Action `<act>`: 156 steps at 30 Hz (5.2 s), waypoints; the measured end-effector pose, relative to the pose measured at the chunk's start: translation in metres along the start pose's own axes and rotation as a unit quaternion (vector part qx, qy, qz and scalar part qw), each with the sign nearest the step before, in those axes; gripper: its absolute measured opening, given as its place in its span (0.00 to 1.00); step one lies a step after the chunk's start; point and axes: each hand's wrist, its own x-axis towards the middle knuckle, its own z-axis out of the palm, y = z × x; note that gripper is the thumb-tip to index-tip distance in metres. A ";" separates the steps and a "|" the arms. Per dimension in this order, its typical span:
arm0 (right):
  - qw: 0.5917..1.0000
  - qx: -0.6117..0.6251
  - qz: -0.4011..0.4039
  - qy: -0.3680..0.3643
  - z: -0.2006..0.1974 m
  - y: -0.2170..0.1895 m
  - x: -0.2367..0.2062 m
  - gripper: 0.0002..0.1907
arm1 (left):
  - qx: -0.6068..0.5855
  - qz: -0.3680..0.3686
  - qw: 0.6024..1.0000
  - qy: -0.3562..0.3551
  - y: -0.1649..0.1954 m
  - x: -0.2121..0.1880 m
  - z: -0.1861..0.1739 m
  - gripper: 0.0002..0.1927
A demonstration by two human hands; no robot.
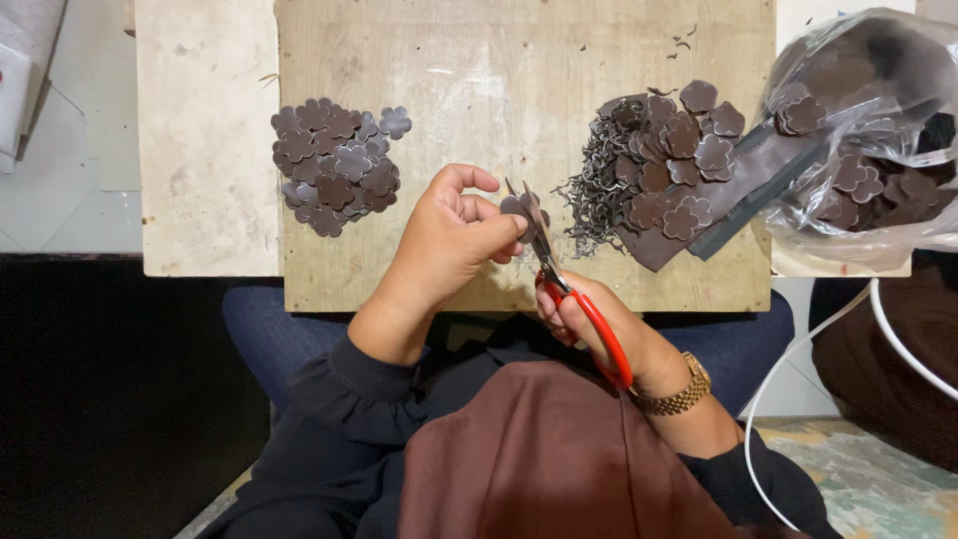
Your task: The person uses red-handled scissors to cut flower-shaped pieces from a dark brown sheet. They hold the sheet with the left hand and cut along the outlines, placing finished pieces into a pile on the table.
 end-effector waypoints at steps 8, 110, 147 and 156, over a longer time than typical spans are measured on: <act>1.000 -0.004 -0.014 -0.009 -0.002 0.003 0.002 0.31 | -0.011 0.006 0.999 -0.030 -0.006 0.002 -0.003 0.19; 0.993 -0.007 -0.056 0.105 0.013 0.011 0.004 0.29 | -0.083 0.020 0.996 -0.024 -0.020 -0.006 0.026 0.06; 0.998 0.021 0.004 0.062 0.003 0.005 0.001 0.26 | -0.034 -0.030 0.999 -0.014 -0.012 0.000 0.009 0.06; 0.998 0.002 0.009 0.063 0.001 0.001 -0.002 0.26 | -0.023 -0.031 0.999 -0.017 -0.010 0.002 0.007 0.07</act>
